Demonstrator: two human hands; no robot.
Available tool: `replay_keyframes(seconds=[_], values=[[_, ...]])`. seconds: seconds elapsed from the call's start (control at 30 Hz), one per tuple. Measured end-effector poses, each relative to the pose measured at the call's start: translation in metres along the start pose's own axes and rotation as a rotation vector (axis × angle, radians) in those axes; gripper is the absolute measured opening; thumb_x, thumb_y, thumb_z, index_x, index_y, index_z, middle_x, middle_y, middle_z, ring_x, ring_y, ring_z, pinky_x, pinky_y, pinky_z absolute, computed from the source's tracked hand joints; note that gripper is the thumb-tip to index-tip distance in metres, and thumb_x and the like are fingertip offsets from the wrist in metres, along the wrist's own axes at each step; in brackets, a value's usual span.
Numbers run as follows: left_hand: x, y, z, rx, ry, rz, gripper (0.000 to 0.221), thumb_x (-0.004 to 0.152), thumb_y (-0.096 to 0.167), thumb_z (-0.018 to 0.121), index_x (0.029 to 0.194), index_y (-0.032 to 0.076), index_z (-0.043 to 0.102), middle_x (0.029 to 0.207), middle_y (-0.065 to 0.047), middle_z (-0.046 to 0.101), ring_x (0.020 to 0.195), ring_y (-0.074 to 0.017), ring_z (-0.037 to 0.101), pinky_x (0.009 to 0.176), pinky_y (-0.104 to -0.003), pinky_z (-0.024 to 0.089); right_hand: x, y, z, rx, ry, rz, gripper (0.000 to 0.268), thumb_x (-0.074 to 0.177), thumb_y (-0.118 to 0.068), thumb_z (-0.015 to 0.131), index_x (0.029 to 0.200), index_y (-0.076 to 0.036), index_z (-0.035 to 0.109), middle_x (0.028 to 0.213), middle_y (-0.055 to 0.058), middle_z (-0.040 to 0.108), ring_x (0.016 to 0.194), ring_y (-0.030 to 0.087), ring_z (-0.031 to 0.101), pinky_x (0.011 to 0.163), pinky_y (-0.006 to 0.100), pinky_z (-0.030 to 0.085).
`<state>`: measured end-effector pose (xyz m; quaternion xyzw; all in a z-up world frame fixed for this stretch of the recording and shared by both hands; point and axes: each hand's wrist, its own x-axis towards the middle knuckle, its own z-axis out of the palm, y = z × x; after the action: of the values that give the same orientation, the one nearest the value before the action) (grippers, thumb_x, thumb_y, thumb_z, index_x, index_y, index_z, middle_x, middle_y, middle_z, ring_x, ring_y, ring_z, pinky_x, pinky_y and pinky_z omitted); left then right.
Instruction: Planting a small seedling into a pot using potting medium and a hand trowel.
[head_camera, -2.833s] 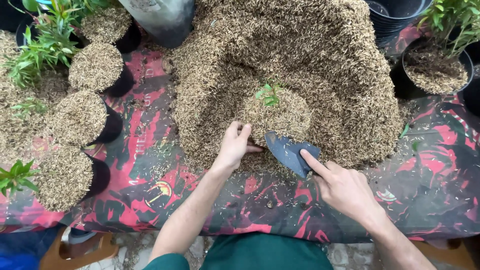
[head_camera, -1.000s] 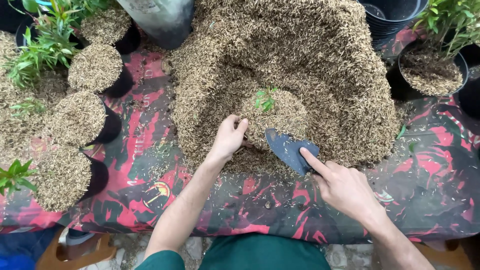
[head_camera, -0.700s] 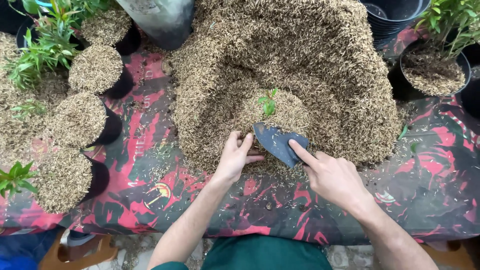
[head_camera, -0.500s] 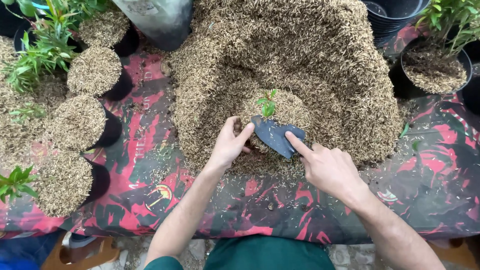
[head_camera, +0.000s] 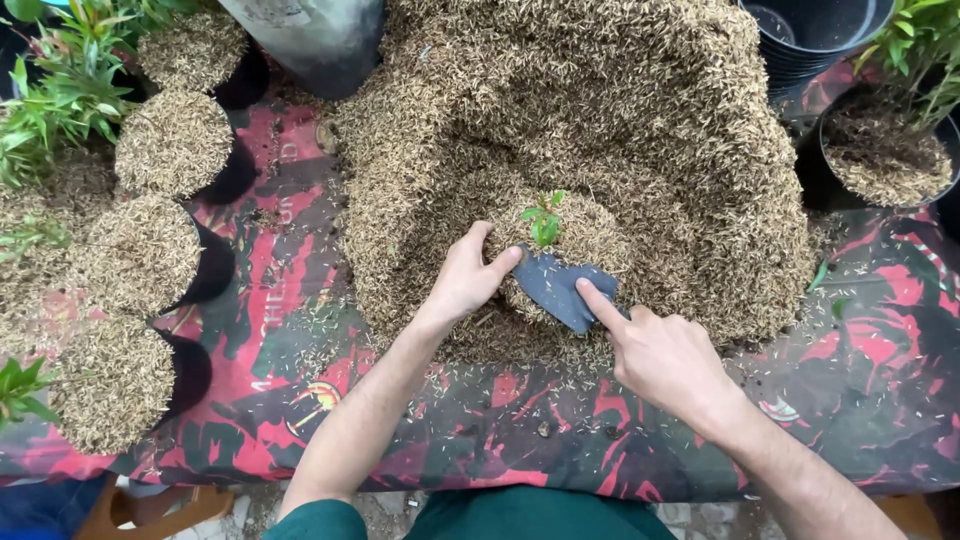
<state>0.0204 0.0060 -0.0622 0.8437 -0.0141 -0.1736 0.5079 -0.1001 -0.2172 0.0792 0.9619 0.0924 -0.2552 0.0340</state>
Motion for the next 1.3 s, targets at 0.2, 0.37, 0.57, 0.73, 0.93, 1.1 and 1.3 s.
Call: replay_keyframes(seconds=[0.2,0.37,0.57,0.73,0.93,1.1,1.3], values=[[0.002,0.002,-0.001,-0.056,-0.036,-0.019,0.056,0.091,0.037,0.073,0.132,0.001,0.058,0.107,-0.030,0.066,0.090,-0.0365,0.071,0.053,-0.050,0.059,0.001,0.001,-0.002,0.024,0.020,-0.009,0.066,0.100,-0.023,0.042,0.163,-0.032,0.023,0.088,0.014,0.072,0.076,0.035,0.078,0.070,0.051,0.064],[-0.025,0.044,-0.025,-0.289,-0.097,-0.043,0.066,0.093,0.034,0.072,0.138,-0.009,0.051,0.113,-0.032,0.059,0.091,-0.0295,0.065,0.047,-0.034,0.063,-0.008,0.008,-0.003,0.153,0.038,-0.013,0.065,0.100,-0.023,0.045,0.162,-0.034,0.025,0.090,0.018,0.073,0.081,0.041,0.077,0.073,0.055,0.063],[0.023,-0.005,-0.005,-0.079,-0.032,0.067,0.036,0.097,0.032,0.068,0.110,-0.002,0.071,0.083,-0.019,0.066,0.073,-0.0296,0.070,0.052,-0.043,0.056,-0.035,0.016,0.031,0.215,0.107,0.023,0.066,0.097,-0.030,0.048,0.159,-0.042,0.030,0.089,0.014,0.071,0.081,0.042,0.076,0.076,0.055,0.063],[-0.039,0.072,-0.024,0.014,-0.126,-0.241,0.020,0.111,0.029,0.049,0.099,0.015,0.055,0.084,0.003,0.053,0.064,-0.0066,0.039,0.061,-0.027,0.039,-0.045,0.020,0.061,0.146,0.147,0.084,0.073,0.095,-0.033,0.048,0.160,-0.050,0.021,0.082,0.002,0.062,0.066,0.035,0.067,0.062,0.053,0.056],[-0.067,0.041,0.006,-0.401,-0.052,-0.374,0.026,0.111,0.021,0.047,0.120,-0.001,0.055,0.104,-0.010,0.051,0.076,-0.0154,0.066,0.071,-0.027,0.067,-0.042,0.016,0.055,0.089,0.178,0.071,0.074,0.095,-0.031,0.047,0.162,-0.047,0.019,0.085,0.005,0.063,0.054,0.036,0.067,0.048,0.051,0.055],[-0.065,0.000,0.024,-0.775,0.034,-0.147,0.034,0.106,0.021,0.053,0.119,-0.008,0.042,0.099,-0.012,0.042,0.089,-0.0289,0.060,0.071,-0.061,0.066,-0.029,0.000,0.023,0.103,0.143,0.061,0.063,0.100,-0.030,0.041,0.159,-0.047,0.026,0.088,0.007,0.068,0.080,0.037,0.077,0.073,0.051,0.065],[-0.049,0.017,0.000,-0.567,-0.004,-0.103,0.062,0.101,0.040,0.064,0.132,-0.011,0.046,0.102,-0.019,0.053,0.074,-0.0270,0.067,0.052,-0.046,0.067,-0.011,-0.005,0.009,0.064,0.115,0.034,0.066,0.100,-0.029,0.040,0.161,-0.043,0.021,0.092,0.013,0.068,0.081,0.041,0.076,0.072,0.055,0.063]])
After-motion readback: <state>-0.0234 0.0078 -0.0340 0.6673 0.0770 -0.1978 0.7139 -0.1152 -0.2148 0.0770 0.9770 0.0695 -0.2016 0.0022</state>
